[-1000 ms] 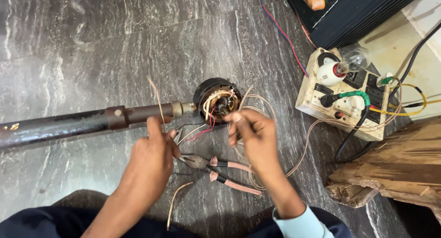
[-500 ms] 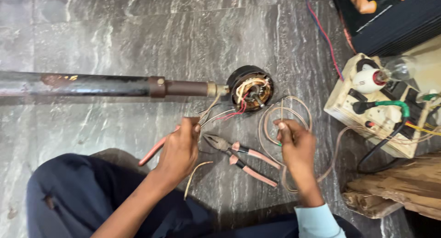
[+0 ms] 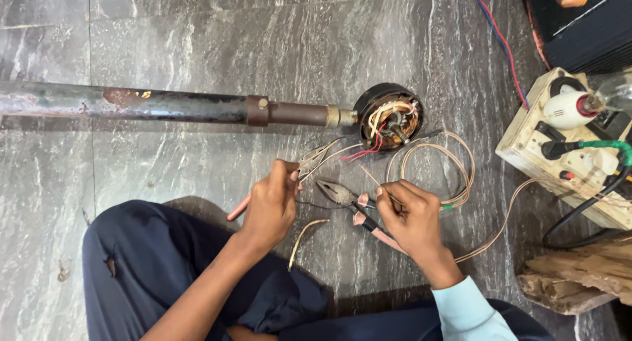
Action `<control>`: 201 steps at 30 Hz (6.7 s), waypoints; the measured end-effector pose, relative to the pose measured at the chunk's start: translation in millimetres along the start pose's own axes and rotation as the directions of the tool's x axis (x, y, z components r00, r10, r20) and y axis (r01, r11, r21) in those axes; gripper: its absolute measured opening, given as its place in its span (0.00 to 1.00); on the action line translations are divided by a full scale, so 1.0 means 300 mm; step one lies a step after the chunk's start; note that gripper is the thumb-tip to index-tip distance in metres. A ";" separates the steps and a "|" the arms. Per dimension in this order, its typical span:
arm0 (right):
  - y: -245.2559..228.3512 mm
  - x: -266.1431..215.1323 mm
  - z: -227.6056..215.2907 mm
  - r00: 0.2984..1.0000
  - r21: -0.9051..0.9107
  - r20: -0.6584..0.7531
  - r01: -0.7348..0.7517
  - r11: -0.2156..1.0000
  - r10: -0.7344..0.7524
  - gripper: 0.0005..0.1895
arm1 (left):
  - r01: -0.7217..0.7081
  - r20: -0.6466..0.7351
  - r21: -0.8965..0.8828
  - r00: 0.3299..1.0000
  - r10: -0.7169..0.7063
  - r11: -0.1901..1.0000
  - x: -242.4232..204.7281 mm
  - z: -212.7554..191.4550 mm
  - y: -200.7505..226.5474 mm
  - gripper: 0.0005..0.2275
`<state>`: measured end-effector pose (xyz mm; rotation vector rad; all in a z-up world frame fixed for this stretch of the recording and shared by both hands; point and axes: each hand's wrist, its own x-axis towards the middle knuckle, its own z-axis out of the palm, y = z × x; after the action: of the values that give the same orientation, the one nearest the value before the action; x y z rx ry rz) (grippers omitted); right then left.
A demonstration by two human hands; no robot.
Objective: The person strips insulation from wires using pliers, twists wire ends, and connects them to terminals on a motor. They then test the connection by touching a wire to a power source, causing a light bulb to illuminate.
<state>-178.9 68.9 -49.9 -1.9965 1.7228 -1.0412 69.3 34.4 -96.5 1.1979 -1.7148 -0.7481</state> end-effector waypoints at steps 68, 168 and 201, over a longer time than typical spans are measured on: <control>-0.062 0.001 -0.008 1.000 0.138 -0.009 0.008 0.990 -0.007 0.06 | 0.006 0.018 -0.106 1.000 -0.004 0.994 -0.091 0.061 0.022 0.03; -0.042 0.009 0.046 0.997 -0.022 0.078 -0.008 1.000 0.009 0.08 | 0.211 0.062 -0.149 0.977 -0.203 0.966 -0.061 0.015 0.052 0.02; -0.036 0.014 0.044 0.992 -0.116 0.061 -0.103 0.988 0.110 0.07 | 0.186 0.064 -0.133 0.982 -0.179 0.973 -0.061 0.025 0.041 0.02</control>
<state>-161.9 64.6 -50.6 -1.9568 1.8674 -0.8503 60.1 55.6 -95.2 1.2603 -1.5800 -1.0008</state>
